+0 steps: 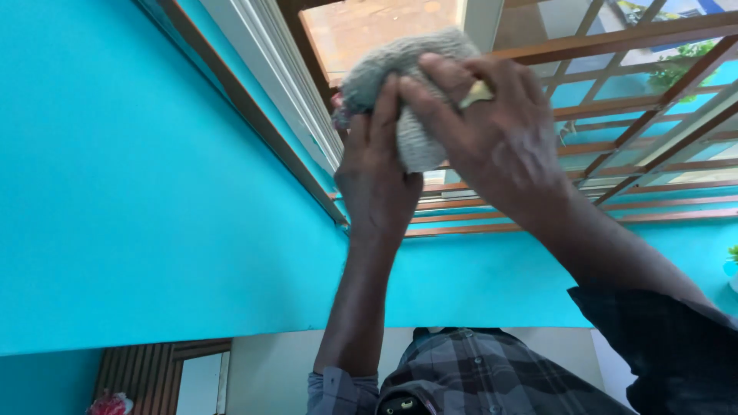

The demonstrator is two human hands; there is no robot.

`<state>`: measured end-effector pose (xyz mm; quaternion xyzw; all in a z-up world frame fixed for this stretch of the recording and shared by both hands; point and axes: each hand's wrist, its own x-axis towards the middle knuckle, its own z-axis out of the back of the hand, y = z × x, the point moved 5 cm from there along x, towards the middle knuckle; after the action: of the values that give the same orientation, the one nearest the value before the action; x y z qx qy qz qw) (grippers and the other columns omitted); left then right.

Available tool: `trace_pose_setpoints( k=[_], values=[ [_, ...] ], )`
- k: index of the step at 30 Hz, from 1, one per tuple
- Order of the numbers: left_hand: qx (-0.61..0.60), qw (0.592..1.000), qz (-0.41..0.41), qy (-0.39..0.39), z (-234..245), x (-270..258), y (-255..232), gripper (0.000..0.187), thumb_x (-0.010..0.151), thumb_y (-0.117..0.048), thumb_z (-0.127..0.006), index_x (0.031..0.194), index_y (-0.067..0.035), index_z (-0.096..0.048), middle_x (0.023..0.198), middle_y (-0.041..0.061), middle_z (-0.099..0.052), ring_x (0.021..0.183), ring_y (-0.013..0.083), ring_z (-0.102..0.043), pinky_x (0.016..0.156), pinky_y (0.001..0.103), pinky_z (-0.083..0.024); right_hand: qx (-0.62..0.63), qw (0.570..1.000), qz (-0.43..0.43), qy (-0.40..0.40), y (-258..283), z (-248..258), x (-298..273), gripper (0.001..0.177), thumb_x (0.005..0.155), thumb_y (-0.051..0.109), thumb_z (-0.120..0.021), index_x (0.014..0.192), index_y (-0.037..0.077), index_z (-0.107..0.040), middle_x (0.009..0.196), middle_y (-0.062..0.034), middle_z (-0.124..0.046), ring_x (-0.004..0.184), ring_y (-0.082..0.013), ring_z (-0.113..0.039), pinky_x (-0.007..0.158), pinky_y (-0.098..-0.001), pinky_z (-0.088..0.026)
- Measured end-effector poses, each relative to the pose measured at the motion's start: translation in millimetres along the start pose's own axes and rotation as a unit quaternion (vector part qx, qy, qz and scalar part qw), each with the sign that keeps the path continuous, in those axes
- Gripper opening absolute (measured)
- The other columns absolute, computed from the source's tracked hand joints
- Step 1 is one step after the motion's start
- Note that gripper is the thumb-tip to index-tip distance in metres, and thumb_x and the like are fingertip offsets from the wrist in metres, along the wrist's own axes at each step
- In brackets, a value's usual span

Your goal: The person wipes a large glass window with a cloth, moving the cloth across the surface in repeated strokes. The person occasionally adjusts the cloth in their hands while continuing to wipe the window.

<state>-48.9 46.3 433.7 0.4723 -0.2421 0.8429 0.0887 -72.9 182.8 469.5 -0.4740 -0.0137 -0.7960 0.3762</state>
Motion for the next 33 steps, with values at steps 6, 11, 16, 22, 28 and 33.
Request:
trace_pose_setpoints(
  k=[6, 11, 16, 22, 28, 33],
  values=[
    [-0.025, 0.992, -0.064, 0.108, -60, 23, -88, 0.079, 0.087, -0.006, -0.076, 0.158, -0.017, -0.044, 0.113, 0.007, -0.061, 0.083, 0.027, -0.07, 0.067, 0.038, -0.06, -0.085, 0.99, -0.109, -0.033, -69, 52, -59, 0.031, 0.096, 0.009, -0.078, 0.126, 0.012, -0.071, 0.135, -0.0014, -0.067, 0.117, -0.0232, -0.059, 0.097, -0.0379, -0.049],
    [-0.068, 0.982, -0.127, 0.123, -106, 33, -168, 0.081, 0.079, -0.016, -0.075, 0.153, -0.012, -0.042, 0.111, 0.012, -0.062, 0.083, 0.0293, -0.071, 0.064, 0.043, -0.059, -0.119, 0.974, -0.186, -0.06, -121, 74, -118, 0.031, 0.098, 0.013, -0.074, 0.128, 0.009, -0.07, 0.135, -0.0026, -0.066, 0.116, -0.0227, -0.058, 0.101, -0.0347, -0.048],
    [-0.091, 0.974, -0.142, 0.15, -124, 0, -179, 0.076, 0.086, -0.007, -0.073, 0.155, -0.015, -0.043, 0.117, 0.012, -0.063, 0.088, 0.0301, -0.073, 0.073, 0.041, -0.062, -0.072, 0.974, -0.194, -0.09, -119, 81, -154, 0.027, 0.104, 0.016, -0.084, 0.126, 0.003, -0.074, 0.129, -0.0125, -0.069, 0.121, -0.0235, -0.064, 0.103, -0.0408, -0.048],
    [-0.008, 0.994, -0.043, 0.1, -100, -31, -124, 0.074, 0.077, -0.002, -0.076, 0.146, -0.017, -0.053, 0.14, 0.028, -0.061, 0.097, 0.0351, -0.074, 0.074, 0.041, -0.064, 0.077, 0.988, -0.134, -0.017, -93, 32, -137, 0.059, 0.078, 0.007, -0.082, 0.134, 0.004, -0.064, 0.128, -0.015, -0.071, 0.124, -0.0282, -0.066, 0.107, -0.0484, -0.046],
    [0.118, 0.987, 0.106, 0.036, -63, -58, -106, 0.061, 0.086, -0.01, -0.082, 0.142, -0.017, -0.06, 0.112, 0.012, -0.068, 0.096, 0.0323, -0.073, 0.072, 0.042, -0.062, 0.267, 0.962, -0.046, 0.041, -65, 5, -112, 0.045, 0.091, 0.008, -0.067, 0.136, 0.007, -0.062, 0.135, -0.0186, -0.064, 0.122, -0.0346, -0.059, 0.101, -0.0502, -0.049],
    [0.095, 0.986, 0.127, 0.053, -86, -76, -142, 0.067, 0.081, -0.009, -0.08, 0.143, -0.012, -0.059, 0.114, 0.013, -0.068, 0.097, 0.0332, -0.072, 0.072, 0.042, -0.06, 0.251, 0.965, -0.032, 0.064, -88, 21, -137, 0.051, 0.085, 0.008, -0.069, 0.136, 0.011, -0.063, 0.135, -0.0135, -0.064, 0.122, -0.0327, -0.059, 0.102, -0.0518, -0.052]
  ],
)
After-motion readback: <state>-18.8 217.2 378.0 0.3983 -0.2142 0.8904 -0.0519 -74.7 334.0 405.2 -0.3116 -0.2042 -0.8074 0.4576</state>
